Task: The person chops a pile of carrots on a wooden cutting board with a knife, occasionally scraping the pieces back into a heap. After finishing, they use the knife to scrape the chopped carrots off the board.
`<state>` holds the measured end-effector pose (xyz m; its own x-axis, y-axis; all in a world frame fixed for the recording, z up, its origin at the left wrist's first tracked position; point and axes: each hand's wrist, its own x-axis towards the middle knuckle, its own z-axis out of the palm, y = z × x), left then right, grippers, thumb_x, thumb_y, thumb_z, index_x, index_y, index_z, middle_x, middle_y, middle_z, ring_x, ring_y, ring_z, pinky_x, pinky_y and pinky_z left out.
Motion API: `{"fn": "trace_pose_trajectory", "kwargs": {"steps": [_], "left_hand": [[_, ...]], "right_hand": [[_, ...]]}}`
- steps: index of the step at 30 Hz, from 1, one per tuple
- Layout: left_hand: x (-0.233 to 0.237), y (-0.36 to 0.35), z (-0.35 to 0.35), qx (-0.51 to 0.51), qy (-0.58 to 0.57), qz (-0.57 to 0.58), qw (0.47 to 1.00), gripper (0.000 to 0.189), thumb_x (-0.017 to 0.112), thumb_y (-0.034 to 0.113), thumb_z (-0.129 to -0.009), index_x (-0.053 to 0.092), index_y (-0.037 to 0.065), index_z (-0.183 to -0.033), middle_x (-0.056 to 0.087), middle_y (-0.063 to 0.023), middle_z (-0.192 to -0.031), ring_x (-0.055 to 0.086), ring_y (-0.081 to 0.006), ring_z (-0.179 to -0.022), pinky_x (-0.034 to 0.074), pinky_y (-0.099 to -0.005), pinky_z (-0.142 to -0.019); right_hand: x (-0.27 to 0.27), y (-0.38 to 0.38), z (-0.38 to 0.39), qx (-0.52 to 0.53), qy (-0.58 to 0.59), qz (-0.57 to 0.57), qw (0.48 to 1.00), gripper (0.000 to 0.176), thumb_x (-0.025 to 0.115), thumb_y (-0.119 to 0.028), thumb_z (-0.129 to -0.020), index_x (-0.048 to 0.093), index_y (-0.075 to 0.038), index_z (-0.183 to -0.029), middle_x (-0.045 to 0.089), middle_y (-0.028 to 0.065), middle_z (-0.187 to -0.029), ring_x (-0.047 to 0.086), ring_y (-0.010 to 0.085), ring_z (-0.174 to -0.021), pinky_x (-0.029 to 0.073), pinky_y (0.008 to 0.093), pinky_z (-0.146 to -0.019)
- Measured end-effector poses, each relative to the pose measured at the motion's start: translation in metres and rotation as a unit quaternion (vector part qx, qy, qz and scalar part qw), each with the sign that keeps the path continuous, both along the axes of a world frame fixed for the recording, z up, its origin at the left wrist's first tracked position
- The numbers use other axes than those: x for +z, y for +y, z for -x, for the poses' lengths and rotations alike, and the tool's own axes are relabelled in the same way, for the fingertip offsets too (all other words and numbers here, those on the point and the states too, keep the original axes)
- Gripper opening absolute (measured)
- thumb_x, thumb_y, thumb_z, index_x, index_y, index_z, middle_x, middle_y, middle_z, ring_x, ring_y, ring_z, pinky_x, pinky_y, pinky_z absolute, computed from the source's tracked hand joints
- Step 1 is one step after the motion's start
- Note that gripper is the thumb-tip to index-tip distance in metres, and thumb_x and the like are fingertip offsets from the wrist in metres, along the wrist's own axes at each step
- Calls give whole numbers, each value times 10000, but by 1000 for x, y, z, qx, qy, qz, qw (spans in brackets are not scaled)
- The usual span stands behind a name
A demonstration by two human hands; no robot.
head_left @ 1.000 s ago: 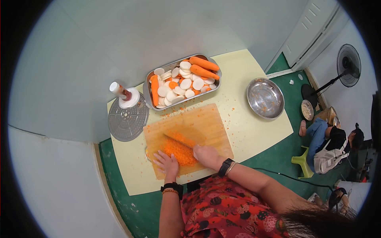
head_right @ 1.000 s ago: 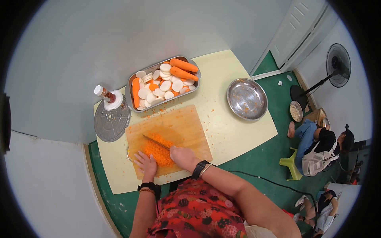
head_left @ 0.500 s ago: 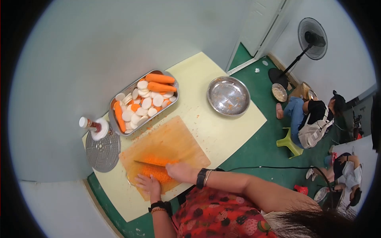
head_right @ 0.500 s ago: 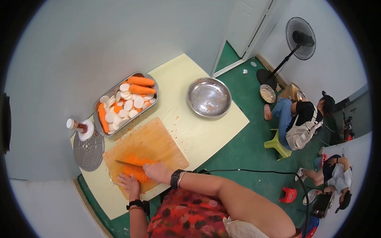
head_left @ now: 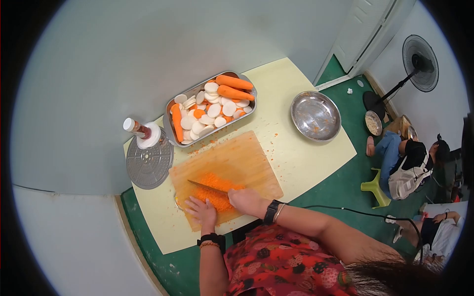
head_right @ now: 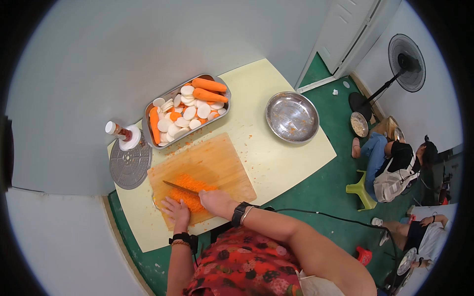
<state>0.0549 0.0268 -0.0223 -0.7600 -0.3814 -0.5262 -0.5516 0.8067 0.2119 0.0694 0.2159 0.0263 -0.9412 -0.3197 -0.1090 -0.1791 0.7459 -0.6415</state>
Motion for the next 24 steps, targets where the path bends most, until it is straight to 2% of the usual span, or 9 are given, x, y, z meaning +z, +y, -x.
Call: {"fn": "trace_pose_trajectory", "kwargs": {"steps": [16,20,24], "left_hand": [[-2,0,0,9,11,-15,1000,760,403,422,-993,-29,142,-1551,-164,-92,-1614,-140,-388,-1469,75,-663,-1113],[-3,1,-2,9,12,-18,1000,754,395,423,-996,-30,140,-1551,-167,-91,-1613,-138,-390,-1469,72,-666,-1112],[-1,0,2,7,13,-18,1000,753,391,423,-998,-34,141,-1551,-171,-91,-1612,-137,-390,-1469,71,-667,-1112]], "right_hand": [[-15,5,2,-24,22,-5,999,214,505,-204,-926,557,-14,-844,637,197,-658,643,372,-582,510,470,-518],[3,8,6,-37,2,-30,999,211,491,-194,-919,571,-4,-878,655,204,-671,668,363,-619,529,469,-539],[-15,12,8,-36,14,-15,999,227,495,-218,-936,551,-14,-852,625,206,-645,624,382,-556,490,486,-502]]}}
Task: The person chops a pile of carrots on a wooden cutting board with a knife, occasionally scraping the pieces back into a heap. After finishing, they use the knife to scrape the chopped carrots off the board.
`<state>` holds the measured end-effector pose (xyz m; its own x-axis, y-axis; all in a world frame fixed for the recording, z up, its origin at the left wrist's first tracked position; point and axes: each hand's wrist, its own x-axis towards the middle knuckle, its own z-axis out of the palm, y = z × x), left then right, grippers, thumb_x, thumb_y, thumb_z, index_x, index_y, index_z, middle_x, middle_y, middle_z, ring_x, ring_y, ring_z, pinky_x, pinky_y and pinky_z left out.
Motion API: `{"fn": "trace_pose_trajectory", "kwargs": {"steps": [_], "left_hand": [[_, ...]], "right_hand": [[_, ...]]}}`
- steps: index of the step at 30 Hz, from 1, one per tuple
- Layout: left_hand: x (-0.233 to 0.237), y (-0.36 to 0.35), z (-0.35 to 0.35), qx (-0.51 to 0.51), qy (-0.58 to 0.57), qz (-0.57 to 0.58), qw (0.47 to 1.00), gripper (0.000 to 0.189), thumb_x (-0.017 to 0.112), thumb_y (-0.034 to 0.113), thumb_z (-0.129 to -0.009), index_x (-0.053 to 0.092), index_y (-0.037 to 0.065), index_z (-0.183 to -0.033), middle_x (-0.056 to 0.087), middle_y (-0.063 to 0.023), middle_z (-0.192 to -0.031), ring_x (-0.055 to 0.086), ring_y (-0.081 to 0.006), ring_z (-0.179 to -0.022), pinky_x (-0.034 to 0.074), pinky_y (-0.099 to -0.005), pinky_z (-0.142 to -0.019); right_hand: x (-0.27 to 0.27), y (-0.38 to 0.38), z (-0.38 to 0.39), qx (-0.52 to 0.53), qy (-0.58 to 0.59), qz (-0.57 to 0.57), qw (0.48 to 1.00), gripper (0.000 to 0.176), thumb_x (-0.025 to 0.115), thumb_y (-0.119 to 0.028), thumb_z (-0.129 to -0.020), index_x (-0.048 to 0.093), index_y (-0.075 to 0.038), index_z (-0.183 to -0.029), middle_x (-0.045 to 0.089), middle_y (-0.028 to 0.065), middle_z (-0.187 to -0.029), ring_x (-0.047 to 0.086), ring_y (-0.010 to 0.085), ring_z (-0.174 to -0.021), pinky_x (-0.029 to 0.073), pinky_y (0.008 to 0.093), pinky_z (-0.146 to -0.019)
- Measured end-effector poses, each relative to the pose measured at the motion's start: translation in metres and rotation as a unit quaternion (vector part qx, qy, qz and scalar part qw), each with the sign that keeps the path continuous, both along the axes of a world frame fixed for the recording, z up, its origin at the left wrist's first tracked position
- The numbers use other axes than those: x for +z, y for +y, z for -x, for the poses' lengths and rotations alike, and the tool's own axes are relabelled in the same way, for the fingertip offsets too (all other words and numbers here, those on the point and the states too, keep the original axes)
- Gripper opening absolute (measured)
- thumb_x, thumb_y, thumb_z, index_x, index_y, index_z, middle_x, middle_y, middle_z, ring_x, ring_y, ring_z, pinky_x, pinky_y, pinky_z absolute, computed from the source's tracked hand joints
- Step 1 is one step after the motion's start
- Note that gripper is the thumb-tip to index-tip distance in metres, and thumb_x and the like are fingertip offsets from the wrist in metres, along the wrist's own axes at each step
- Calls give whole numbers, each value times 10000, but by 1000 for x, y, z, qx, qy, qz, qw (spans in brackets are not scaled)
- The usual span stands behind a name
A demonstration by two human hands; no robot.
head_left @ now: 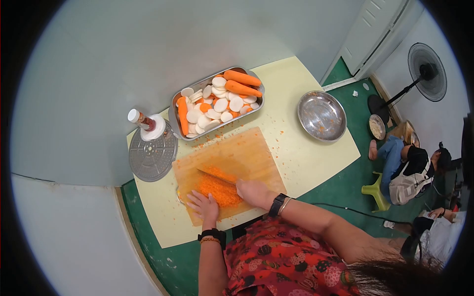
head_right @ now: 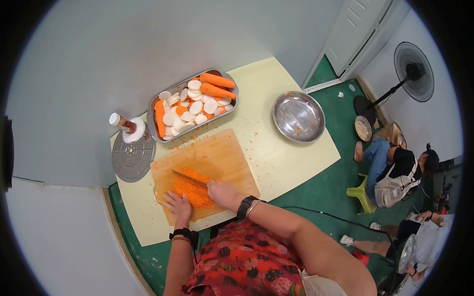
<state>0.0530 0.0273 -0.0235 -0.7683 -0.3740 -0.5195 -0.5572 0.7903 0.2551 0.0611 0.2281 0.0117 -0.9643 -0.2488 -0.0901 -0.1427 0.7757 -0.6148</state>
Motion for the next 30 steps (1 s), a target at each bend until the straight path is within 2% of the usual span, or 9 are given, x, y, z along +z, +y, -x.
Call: {"fn": "trace_pose_trajectory", "kwargs": {"steps": [5,7,14,17,26,29,30], "left_hand": [[2,1,-3,3,-2,-9,1000,754,393,422,-997,-35,142,-1551,-175,-94,-1610,-137,-392,-1468,69,-667,-1112],[4,1,-1,5,-3,-8,1000,755,395,422,-996,-34,142,-1551,-175,-94,-1610,-136,-393,-1468,69,-667,-1112],[1,1,-3,5,1,-9,1000,757,400,419,-995,-34,142,-1551,-171,-93,-1612,-136,-393,-1468,68,-668,-1110],[4,2,1,6,7,-8,1000,757,402,416,-995,-31,138,-1551,-163,-96,-1613,-136,-394,-1468,67,-669,-1108],[6,1,-3,2,6,-19,1000,759,407,412,-992,-19,124,-1549,-141,-110,-1615,-132,-403,-1467,65,-671,-1105],[8,1,-3,-3,12,-18,1000,756,406,408,-991,-12,117,-1548,-134,-116,-1616,-130,-409,-1466,69,-667,-1107],[7,1,-3,-4,13,-16,1000,755,406,408,-991,-11,114,-1548,-132,-117,-1616,-129,-411,-1465,70,-665,-1109]], "right_hand": [[15,-1,-1,-23,17,6,1000,230,501,-224,-937,552,-15,-856,620,205,-631,618,387,-546,489,488,-496],[1,2,-1,-18,9,-2,1000,228,502,-223,-936,553,-16,-857,620,206,-633,618,390,-550,490,490,-497],[10,3,1,-25,0,6,1000,228,489,-217,-937,551,-11,-859,624,217,-655,626,401,-588,495,504,-530],[3,4,4,-12,-23,-27,999,224,465,-196,-933,558,2,-884,644,224,-673,649,393,-608,516,497,-547],[21,8,-11,-49,-13,88,995,225,473,-191,-943,536,21,-901,636,258,-764,632,429,-721,504,511,-645],[26,17,-28,-50,-75,76,993,230,485,-184,-948,549,33,-990,625,270,-827,618,437,-781,484,519,-703],[24,23,-35,-47,-63,75,994,229,482,-187,-950,546,30,-984,627,265,-812,616,441,-766,486,524,-697]]}}
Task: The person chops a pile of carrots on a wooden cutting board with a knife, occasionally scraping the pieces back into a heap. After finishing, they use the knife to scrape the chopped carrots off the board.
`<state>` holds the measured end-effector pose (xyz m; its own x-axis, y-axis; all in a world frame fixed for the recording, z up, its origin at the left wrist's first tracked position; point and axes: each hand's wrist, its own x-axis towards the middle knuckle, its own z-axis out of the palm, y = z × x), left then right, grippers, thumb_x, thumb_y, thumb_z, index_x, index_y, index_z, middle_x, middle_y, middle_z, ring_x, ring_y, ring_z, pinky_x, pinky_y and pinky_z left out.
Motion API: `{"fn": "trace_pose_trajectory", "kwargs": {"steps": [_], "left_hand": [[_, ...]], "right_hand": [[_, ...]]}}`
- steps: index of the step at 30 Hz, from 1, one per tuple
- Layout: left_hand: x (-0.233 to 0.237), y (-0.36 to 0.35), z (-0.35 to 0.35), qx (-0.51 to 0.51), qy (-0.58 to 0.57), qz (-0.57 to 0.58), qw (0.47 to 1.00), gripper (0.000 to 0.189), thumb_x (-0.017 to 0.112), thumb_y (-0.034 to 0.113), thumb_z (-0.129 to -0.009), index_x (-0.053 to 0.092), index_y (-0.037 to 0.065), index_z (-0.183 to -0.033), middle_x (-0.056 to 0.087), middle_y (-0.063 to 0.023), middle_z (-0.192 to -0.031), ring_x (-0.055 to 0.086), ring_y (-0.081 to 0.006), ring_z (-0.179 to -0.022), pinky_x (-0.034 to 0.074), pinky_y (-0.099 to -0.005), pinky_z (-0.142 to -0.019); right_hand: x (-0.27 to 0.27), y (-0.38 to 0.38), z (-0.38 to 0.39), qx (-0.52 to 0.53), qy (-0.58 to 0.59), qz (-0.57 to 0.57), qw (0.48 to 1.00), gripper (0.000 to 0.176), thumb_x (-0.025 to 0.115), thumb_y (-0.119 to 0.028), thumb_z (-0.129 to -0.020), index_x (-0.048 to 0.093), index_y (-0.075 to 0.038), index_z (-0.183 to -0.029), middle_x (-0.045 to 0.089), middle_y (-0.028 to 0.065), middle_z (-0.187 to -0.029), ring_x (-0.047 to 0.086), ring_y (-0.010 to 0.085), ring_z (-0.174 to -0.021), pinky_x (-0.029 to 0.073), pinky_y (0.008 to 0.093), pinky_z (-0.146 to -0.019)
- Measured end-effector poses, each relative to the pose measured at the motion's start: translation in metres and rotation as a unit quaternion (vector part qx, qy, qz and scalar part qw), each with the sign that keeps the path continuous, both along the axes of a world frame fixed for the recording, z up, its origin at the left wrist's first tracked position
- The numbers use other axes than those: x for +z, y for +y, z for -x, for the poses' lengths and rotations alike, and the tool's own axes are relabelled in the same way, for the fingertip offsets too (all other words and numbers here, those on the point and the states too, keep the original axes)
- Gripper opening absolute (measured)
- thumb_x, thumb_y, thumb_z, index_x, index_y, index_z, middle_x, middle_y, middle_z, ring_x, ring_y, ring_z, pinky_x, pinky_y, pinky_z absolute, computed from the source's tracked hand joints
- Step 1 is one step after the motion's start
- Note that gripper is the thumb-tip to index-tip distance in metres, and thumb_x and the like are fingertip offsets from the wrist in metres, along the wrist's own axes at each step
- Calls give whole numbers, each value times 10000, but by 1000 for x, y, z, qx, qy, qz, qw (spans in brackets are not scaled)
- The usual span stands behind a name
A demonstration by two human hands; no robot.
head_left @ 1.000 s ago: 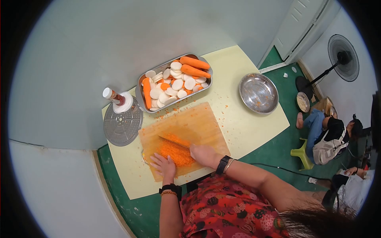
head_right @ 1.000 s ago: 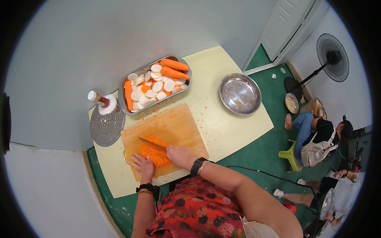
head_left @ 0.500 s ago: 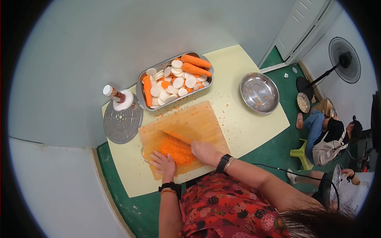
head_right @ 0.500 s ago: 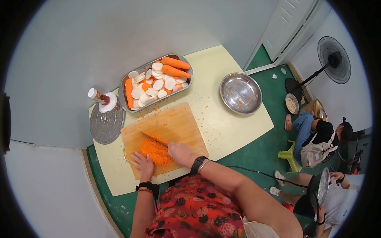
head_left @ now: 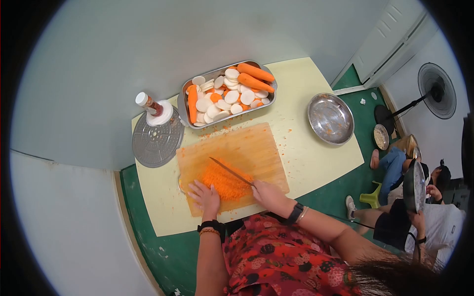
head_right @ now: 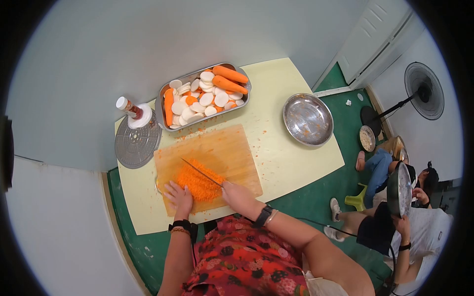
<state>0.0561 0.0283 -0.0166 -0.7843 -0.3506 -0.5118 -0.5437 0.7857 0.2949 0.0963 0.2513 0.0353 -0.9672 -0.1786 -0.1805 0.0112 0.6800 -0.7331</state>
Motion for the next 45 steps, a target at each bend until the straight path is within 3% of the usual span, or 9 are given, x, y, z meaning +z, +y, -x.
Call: {"fn": "trace_pose_trajectory", "kwargs": {"steps": [11,14,18,21,28,31,39,40,45], "left_hand": [[-1,0,2,-3,-6,1,1000,759,393,426,-992,-19,116,-1548,-136,-125,-1613,-124,-421,-1463,75,-661,-1112],[-1,0,3,-9,-20,11,1000,757,387,431,-995,-24,118,-1548,-151,-124,-1611,-128,-422,-1462,72,-667,-1108],[-5,0,3,-7,-28,14,999,752,383,428,-999,-27,118,-1548,-165,-121,-1608,-129,-422,-1462,82,-677,-1101],[-1,-1,0,-8,-29,14,999,751,387,421,-1001,-31,118,-1548,-165,-120,-1608,-128,-419,-1463,91,-679,-1099],[-5,3,2,1,-21,25,999,754,396,413,-1000,-32,121,-1548,-156,-112,-1612,-123,-408,-1466,89,-670,-1106],[0,3,2,9,-22,6,1000,754,395,415,-999,-33,125,-1548,-156,-110,-1612,-127,-407,-1466,79,-666,-1110],[0,2,2,4,-15,2,1000,752,394,415,-999,-32,129,-1549,-151,-119,-1611,-129,-415,-1464,70,-666,-1110],[2,2,2,2,-15,3,1000,753,395,414,-999,-32,128,-1549,-149,-120,-1611,-127,-417,-1463,70,-666,-1110],[4,3,1,-3,-16,8,1000,753,400,407,-998,-27,118,-1548,-144,-128,-1611,-123,-428,-1461,68,-662,-1113]], "right_hand": [[6,32,-27,-116,-64,2,991,235,481,-211,-966,546,14,-980,632,252,-802,613,445,-731,483,524,-662],[17,46,-33,-46,-78,-51,995,230,495,-233,-968,562,-17,-1010,642,225,-801,618,428,-714,499,504,-660],[13,96,-43,98,43,-120,987,223,532,-269,-952,584,-83,-1064,652,139,-786,642,351,-678,531,445,-598],[18,136,-35,215,60,-201,954,194,540,-235,-926,590,-104,-1061,636,109,-760,647,320,-653,524,429,-544],[17,170,14,392,180,-239,870,303,581,-179,-805,601,-107,-1099,590,51,-676,627,261,-562,484,387,-457],[10,164,35,452,210,-264,826,191,547,-154,-842,565,-111,-1027,601,53,-688,647,268,-585,494,388,-447],[-7,130,90,470,247,-218,819,178,548,-170,-856,548,-153,-1033,605,57,-698,647,273,-596,487,386,-436],[-10,125,97,482,246,-234,808,254,545,-160,-864,540,-142,-1118,596,46,-719,643,248,-608,487,372,-448],[-15,114,111,485,238,-240,807,221,544,-151,-862,554,-134,-1081,599,40,-723,649,254,-627,495,371,-464]]}}
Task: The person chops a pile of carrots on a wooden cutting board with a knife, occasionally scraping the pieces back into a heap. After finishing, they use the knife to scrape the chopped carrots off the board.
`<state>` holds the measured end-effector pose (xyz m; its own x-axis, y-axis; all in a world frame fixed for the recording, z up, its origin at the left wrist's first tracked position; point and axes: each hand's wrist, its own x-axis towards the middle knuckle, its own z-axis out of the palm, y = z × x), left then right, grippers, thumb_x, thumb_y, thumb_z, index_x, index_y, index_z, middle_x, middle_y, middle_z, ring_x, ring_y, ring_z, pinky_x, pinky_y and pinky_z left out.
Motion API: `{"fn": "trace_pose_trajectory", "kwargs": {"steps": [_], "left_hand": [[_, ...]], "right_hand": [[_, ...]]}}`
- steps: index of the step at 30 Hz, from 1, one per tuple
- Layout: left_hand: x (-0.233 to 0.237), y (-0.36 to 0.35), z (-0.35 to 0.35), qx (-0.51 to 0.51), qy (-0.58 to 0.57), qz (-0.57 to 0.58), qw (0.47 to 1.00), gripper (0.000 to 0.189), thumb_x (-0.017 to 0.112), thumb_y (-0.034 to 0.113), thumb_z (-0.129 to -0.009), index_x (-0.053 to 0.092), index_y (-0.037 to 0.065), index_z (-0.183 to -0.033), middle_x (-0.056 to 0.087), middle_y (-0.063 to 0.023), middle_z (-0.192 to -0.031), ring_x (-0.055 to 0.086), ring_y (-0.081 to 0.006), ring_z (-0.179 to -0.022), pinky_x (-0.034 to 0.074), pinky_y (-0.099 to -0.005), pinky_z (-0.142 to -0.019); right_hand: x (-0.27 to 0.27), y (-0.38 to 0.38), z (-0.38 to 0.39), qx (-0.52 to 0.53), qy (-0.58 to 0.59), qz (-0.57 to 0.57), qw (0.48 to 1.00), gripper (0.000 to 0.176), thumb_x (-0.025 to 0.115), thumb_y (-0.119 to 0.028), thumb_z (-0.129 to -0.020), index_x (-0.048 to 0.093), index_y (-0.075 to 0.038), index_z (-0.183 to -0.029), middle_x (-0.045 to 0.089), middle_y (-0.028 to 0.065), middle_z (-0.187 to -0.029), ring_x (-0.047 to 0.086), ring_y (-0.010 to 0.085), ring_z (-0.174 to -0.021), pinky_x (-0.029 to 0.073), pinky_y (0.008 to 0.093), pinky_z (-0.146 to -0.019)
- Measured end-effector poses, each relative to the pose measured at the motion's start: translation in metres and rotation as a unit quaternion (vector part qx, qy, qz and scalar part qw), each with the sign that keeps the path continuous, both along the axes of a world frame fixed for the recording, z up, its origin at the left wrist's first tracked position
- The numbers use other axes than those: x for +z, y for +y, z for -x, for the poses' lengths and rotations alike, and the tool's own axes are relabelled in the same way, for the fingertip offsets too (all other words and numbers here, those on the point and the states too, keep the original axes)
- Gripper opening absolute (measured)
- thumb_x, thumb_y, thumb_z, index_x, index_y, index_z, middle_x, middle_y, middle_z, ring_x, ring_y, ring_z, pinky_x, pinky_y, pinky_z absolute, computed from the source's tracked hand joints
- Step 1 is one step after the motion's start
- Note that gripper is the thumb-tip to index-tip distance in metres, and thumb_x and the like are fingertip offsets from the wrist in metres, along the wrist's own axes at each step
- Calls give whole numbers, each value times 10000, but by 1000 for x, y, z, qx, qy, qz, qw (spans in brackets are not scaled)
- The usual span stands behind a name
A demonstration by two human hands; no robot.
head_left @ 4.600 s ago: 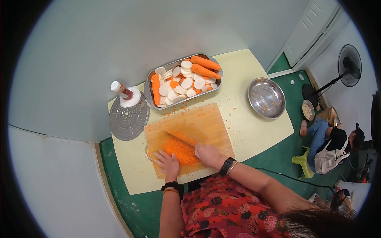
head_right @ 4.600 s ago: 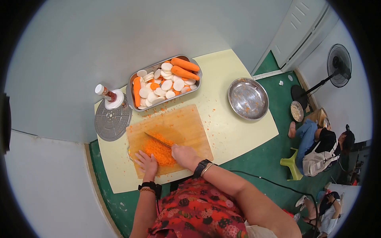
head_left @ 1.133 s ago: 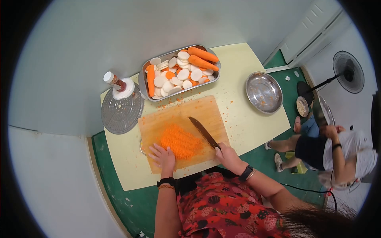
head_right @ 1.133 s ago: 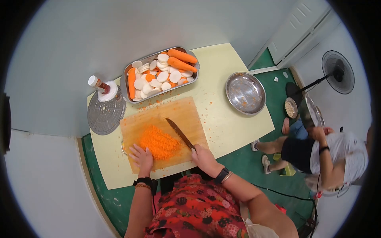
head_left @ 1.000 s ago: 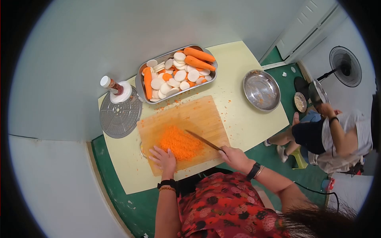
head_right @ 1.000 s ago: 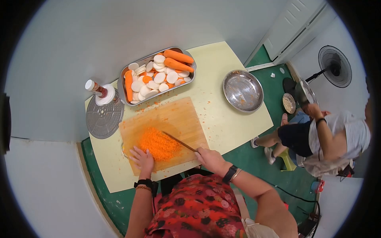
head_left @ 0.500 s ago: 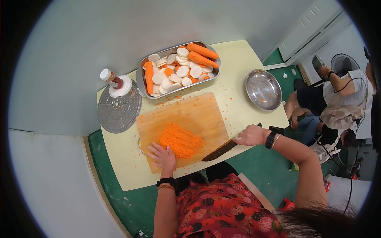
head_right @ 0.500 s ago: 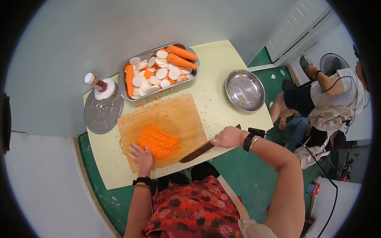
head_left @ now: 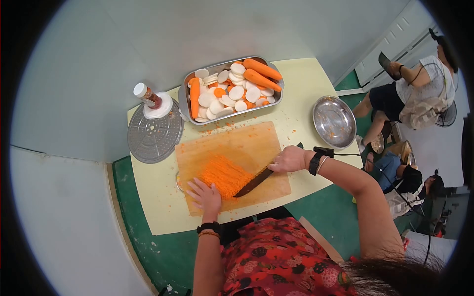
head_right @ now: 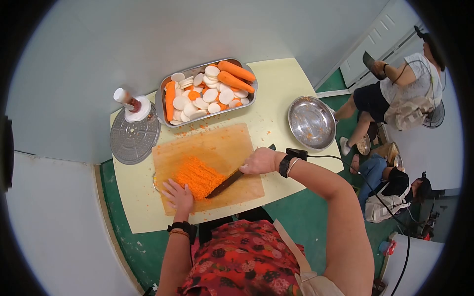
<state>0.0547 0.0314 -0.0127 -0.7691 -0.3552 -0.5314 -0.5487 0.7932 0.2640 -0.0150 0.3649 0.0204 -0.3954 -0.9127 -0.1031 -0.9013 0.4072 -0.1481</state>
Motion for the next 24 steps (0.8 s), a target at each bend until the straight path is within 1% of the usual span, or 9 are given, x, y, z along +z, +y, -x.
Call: {"fn": "trace_pose_trajectory", "kwargs": {"steps": [4,7,10,13,16,17,20,21,24], "left_hand": [[-4,-1,0,-2,3,5,1000,755,400,410,-998,-25,117,-1547,-143,-132,-1610,-126,-429,-1460,67,-664,-1112],[-7,-2,0,-1,-1,5,1000,758,399,417,-996,-28,120,-1548,-142,-132,-1610,-128,-427,-1460,67,-665,-1111],[-15,-4,-1,-1,-1,14,1000,758,396,433,-993,-37,158,-1551,-153,-103,-1612,-121,-419,-1463,91,-678,-1098],[-12,-4,-1,-5,1,12,1000,762,400,434,-991,-37,159,-1551,-156,-105,-1612,-122,-424,-1462,96,-675,-1097],[-14,-4,-2,-5,-2,15,1000,769,404,437,-987,-38,158,-1551,-159,-106,-1611,-123,-426,-1461,98,-676,-1097],[-15,-4,-2,-4,-3,15,1000,768,404,437,-987,-36,158,-1552,-157,-106,-1611,-121,-427,-1461,101,-678,-1096],[-14,-4,-3,-5,-2,11,1000,766,403,435,-986,-29,147,-1551,-149,-113,-1612,-121,-429,-1460,99,-678,-1098],[-10,-3,-3,-8,1,8,1000,767,403,431,-986,-25,136,-1549,-147,-119,-1612,-125,-430,-1460,92,-676,-1101],[-8,-2,-2,-11,3,6,1000,770,404,428,-985,-23,120,-1547,-141,-128,-1612,-128,-433,-1459,87,-674,-1103]], "right_hand": [[5,0,3,-14,-7,14,1000,217,537,-140,-864,573,-135,-1078,613,47,-739,656,247,-641,509,365,-488],[2,6,3,-29,-14,20,999,227,555,-182,-874,588,-138,-1094,632,56,-769,660,253,-650,523,368,-514],[6,7,-3,-82,-72,6,994,221,576,-246,-896,608,-136,-1086,651,62,-797,664,261,-655,530,381,-531],[12,3,-23,-147,-122,59,980,202,546,-308,-940,578,-109,-950,631,94,-741,650,309,-664,530,416,-553],[21,-10,-48,-252,-191,112,942,244,514,-327,-970,591,-96,-981,649,120,-776,646,330,-674,530,436,-584],[31,-19,-55,-291,-229,109,923,281,493,-331,-982,596,-73,-1027,655,153,-803,642,360,-694,527,463,-623],[32,-51,-77,-392,-257,178,866,294,480,-311,-986,582,-49,-1071,652,192,-823,635,398,-719,519,490,-651],[35,-68,-82,-424,-265,200,843,286,468,-278,-988,556,-28,-1094,646,228,-836,626,426,-742,511,508,-672],[39,-117,-94,-487,-236,257,800,268,467,-251,-986,542,-23,-1103,645,241,-836,626,435,-735,507,517,-654]]}}
